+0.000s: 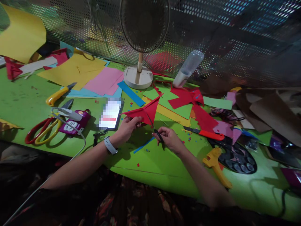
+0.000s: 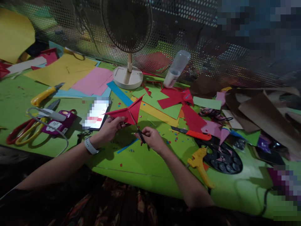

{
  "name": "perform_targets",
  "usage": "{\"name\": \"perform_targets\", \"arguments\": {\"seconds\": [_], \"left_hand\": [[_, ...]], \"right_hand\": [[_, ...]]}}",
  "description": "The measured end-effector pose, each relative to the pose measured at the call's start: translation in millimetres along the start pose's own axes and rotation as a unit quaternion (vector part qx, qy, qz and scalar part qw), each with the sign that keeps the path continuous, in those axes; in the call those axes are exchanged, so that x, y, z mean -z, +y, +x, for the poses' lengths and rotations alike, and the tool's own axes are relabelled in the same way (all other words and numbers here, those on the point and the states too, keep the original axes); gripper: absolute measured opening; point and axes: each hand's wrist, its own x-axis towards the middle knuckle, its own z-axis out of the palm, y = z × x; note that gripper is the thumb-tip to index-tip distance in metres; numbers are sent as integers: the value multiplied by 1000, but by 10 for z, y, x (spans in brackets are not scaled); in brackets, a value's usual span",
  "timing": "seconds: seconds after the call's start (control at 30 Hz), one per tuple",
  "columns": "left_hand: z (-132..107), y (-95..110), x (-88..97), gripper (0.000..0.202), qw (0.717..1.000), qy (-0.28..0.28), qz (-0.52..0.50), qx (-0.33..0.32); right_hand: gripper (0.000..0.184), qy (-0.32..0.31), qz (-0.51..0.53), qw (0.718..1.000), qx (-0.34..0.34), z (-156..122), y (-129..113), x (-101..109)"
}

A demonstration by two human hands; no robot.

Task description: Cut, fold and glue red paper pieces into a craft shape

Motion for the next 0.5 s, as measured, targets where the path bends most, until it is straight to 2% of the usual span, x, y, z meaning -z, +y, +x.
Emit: {"name": "perform_targets", "arguments": {"seconds": [0.27,0.5], "left_hand": [[17,-41,33,17,1000,1,18,-18],[-7,-19,11,22,999,18,49,3]], "right_hand": [[45,0,20,1000,4,3,7,9],[47,10,1,1000,3,-34,-57,-21]]}}
